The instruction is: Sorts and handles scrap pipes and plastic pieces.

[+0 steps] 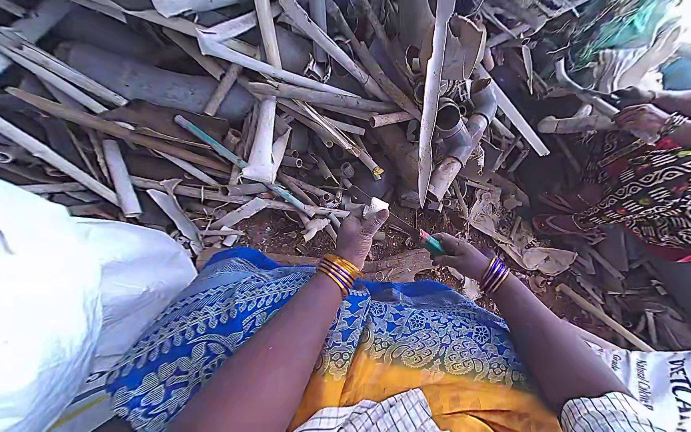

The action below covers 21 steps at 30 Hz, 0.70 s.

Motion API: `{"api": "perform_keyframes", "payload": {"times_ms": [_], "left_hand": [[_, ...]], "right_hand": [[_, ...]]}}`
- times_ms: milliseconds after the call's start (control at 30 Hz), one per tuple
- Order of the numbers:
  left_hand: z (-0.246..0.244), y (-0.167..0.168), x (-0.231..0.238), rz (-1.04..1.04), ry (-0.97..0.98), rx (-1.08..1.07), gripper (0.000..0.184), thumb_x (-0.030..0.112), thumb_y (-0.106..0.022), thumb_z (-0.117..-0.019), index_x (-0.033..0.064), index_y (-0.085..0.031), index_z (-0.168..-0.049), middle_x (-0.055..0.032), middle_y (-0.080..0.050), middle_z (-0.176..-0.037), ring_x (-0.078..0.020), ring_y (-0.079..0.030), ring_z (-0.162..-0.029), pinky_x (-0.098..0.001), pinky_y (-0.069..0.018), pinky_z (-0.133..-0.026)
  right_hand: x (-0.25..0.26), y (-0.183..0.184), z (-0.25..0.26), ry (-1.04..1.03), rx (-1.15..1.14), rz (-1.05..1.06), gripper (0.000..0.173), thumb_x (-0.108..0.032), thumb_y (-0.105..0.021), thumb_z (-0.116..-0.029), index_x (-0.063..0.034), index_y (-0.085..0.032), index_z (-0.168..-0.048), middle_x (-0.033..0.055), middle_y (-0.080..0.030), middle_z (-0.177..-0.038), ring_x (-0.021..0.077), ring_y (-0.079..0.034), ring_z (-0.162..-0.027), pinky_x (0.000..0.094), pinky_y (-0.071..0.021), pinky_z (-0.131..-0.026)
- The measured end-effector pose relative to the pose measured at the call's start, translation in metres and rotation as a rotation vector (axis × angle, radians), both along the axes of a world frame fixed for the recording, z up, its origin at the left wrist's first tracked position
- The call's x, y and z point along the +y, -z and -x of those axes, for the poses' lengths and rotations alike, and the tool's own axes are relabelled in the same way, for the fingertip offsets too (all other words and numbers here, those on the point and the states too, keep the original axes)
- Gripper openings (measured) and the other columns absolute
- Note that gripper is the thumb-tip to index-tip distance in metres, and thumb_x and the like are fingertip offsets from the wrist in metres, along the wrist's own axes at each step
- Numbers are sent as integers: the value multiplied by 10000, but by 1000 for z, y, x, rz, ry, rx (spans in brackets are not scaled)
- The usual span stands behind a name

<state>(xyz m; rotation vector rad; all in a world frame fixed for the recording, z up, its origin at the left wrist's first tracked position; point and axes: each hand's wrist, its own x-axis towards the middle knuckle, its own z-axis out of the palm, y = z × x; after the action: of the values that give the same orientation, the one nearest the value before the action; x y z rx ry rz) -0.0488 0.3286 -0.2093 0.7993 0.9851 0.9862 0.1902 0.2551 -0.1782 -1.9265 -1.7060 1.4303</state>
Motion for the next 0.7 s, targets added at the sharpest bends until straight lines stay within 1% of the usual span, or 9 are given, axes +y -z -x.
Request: {"api": "perform_keyframes", "payload": {"times_ms": [67,133,200,267,300,400,500,600,700], "left_hand": [[3,-3,0,27,-34,-21,311,101,-662,-997,-39,-579,-1262,-93,-655,-1108,-107,-630,-959,-297,-534,-904],[5,-6,2,70,-68,-56,262,154,-614,-1033,-20,-584,-1227,-82,-655,-1088,-117,-626,-944,-299,-527,-885],[9,-12,4,108,-73,-105,299,232,-533,-1077,-6,-563,-1256,-81,-632,-1086,-123,-620,-933,-300,-528,-877],[14,-20,5,187,-120,-164,361,302,-510,-1087,6,-564,-1287,-84,-629,-1061,-134,-629,-891,-298,-539,-838],[17,-24,6,228,-149,-177,376,332,-515,-1083,18,-576,-1280,-83,-648,-1020,-137,-644,-844,-292,-551,-792],[26,-26,8,312,-152,-148,404,389,-532,-1068,47,-572,-1279,-88,-629,-968,-149,-627,-760,-285,-544,-712],[30,-26,5,321,-142,-84,389,369,-573,-1052,45,-574,-1269,-86,-610,-983,-144,-600,-756,-281,-525,-700],[32,-25,0,285,-141,-50,342,309,-595,-1047,32,-590,-1248,-83,-615,-991,-133,-604,-749,-266,-527,-679],[35,-21,-4,200,-105,-59,275,197,-606,-1042,-5,-603,-1230,-89,-623,-1004,-139,-606,-801,-271,-528,-737]], "right_hand": [[-16,-14,13,6,-20,14,517,-75,-553,-995,7,-438,-1492,204,-644,-1193,200,-665,-946,373,-548,-876],[-35,-25,21,44,137,83,538,-57,-567,-977,6,-420,-1490,104,-656,-1044,109,-665,-792,282,-579,-749],[-51,-32,18,120,271,110,552,-50,-575,-928,-2,-439,-1461,40,-674,-961,72,-663,-705,243,-582,-672],[-61,-39,5,184,234,84,504,-22,-590,-930,1,-487,-1423,39,-670,-999,54,-637,-715,232,-558,-673],[-65,-39,-3,220,209,70,493,-14,-590,-920,-3,-504,-1405,35,-665,-1002,47,-629,-720,224,-547,-670],[-72,-41,-11,344,189,55,482,12,-562,-948,-8,-481,-1422,44,-656,-973,52,-622,-693,218,-537,-634],[-71,-40,-3,425,144,51,435,13,-556,-989,-15,-486,-1417,71,-629,-953,77,-597,-669,237,-523,-612],[-70,-41,11,419,111,91,398,-7,-542,-1013,-14,-503,-1409,89,-606,-987,84,-579,-692,249,-511,-633],[-71,-39,32,498,205,2,282,-44,-490,-1057,20,-534,-1328,44,-573,-875,59,-558,-626,211,-499,-584]]}}
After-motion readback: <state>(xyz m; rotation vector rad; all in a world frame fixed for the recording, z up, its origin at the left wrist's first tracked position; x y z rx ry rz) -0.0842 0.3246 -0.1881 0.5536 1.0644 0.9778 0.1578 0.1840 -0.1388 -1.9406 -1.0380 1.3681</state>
